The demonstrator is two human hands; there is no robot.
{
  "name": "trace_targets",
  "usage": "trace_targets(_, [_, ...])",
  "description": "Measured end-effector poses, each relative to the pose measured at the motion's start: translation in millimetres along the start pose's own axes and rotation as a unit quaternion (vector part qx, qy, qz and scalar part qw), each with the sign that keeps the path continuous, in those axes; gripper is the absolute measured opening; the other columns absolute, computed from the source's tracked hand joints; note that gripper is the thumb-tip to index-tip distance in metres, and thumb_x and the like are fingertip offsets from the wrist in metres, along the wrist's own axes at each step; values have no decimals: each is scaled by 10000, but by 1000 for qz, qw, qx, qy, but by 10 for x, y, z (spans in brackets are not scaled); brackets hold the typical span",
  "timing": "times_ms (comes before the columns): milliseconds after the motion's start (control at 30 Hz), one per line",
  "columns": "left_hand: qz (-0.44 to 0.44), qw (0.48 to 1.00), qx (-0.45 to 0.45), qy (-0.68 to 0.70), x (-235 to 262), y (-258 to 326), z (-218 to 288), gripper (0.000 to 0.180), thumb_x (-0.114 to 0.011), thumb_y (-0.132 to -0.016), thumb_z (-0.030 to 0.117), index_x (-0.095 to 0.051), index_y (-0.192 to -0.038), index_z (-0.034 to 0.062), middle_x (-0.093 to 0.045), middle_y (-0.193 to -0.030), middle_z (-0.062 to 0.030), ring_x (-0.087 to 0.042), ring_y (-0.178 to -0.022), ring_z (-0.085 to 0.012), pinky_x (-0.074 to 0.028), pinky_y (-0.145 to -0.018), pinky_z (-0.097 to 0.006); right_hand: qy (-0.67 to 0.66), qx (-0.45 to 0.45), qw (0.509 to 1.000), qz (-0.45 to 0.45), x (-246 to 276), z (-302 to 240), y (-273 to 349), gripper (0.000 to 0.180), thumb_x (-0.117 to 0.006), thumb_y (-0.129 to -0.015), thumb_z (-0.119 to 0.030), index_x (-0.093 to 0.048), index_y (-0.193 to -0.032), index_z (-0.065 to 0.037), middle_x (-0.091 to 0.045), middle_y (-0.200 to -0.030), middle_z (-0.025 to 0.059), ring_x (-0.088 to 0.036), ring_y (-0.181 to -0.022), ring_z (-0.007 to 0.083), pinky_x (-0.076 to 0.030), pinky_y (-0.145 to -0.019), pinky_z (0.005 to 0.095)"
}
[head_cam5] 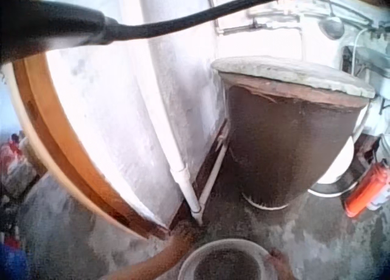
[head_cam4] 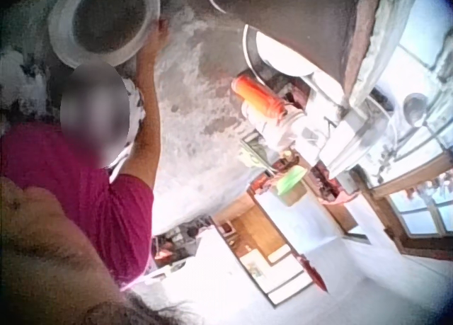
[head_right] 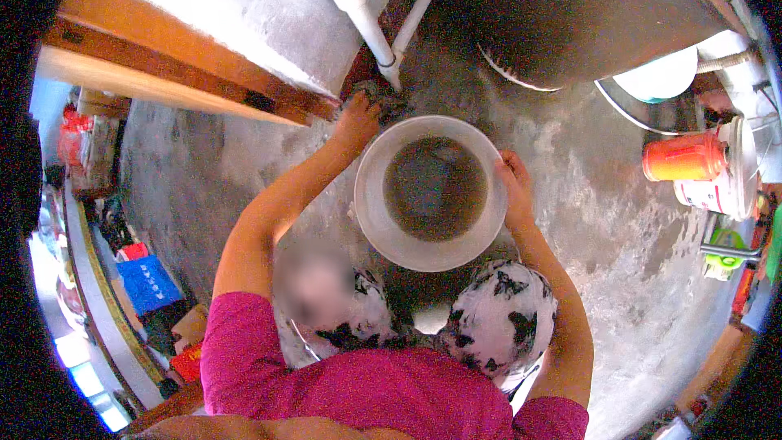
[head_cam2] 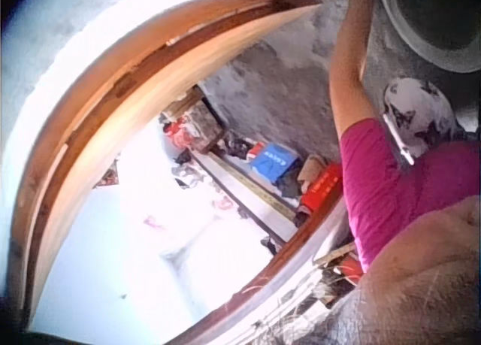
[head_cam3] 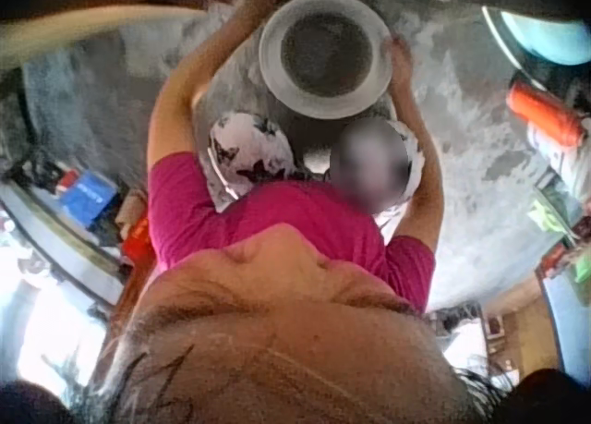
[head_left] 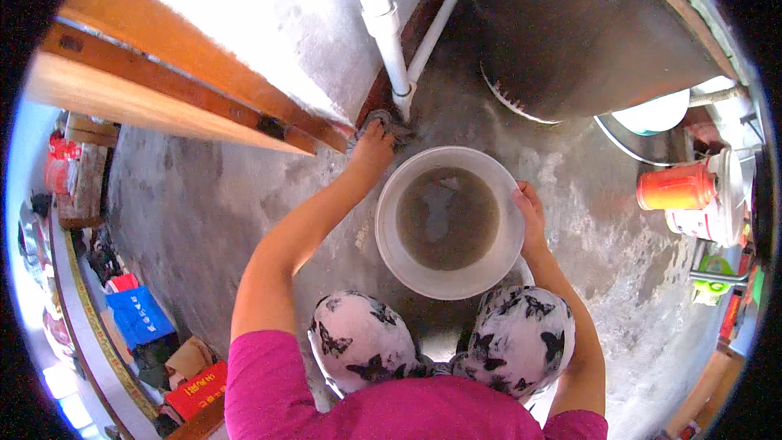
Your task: The person wipes a wooden beam and door frame with a cloth, sweeps the floor with a broom, and wipes a large metal container and the floor around it. They repeatedly dip the cloth into a bucket of water to continue cleaning.
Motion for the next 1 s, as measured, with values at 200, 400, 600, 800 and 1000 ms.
trace_targets(200, [-16, 999, 4, -33, 231, -96, -169, 364, -552, -933, 234, -720, -1215, 77, -534, -1418, -103, -383, -1415, -333, -139, -1244, -472, -9, 12, 1000, -6, -16, -10, 67, 344, -662, -931, -331, -603, -1117, -47, -618, -1026, 19, -567, -919, 129, -456, -841, 279])
trace_targets(400, [-109, 989, -23, -93, -248, -396, 26, 522, -554, -949, 271, -555, -1425, 55, -375, -1568, -115, -234, -1500, -374, -84, -1233, -537, 7, 13, 1000, -5, -46, -57, 94, 367, -661, -936, -341, -604, -1145, -46, -624, -1039, 26, -570, -948, 131, -458, -862, 281])
trace_targets(600, [29, 999, -18, 1, -175, -340, 125, 328, -579, -896, 218, -752, -1135, 72, -602, -1358, -120, -480, -1335, -338, -237, -1194, -519, 17, 10, 1000, 4, 17, -35, 92, 381, -656, -941, -362, -603, -1150, -47, -623, -1035, 26, -571, -946, 128, -458, -857, 278])
trace_targets(800, [-17, 989, -4, 146, -434, 158, 160, 232, -608, -854, 196, -783, -968, 95, -674, -1173, -83, -574, -1210, -310, -332, -1153, -500, 19, 2, 1000, -11, -138, -59, 64, 400, -664, -932, -375, -600, -1162, -54, -622, -1037, 22, -570, -954, 131, -461, -866, 284])
trace_targets(1000, [181, 984, -5, 3, 1023, 151, -181, 250, -580, -858, 229, -724, -1034, 125, -640, -1138, -82, -567, -1163, -335, -337, -1151, -494, -22, 10, 1000, 1, 25, 56, 53, 391, -682, -923, -357, -600, -1159, -56, -624, -1039, 22, -573, -971, 133, -468, -873, 288])
Point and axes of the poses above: each hand's wrist, its own y-axis away from the middle knuckle, its own x-axis out of the back of the hand, z = x × y, the point moved 7 cm from there along -y, towards the middle knuckle
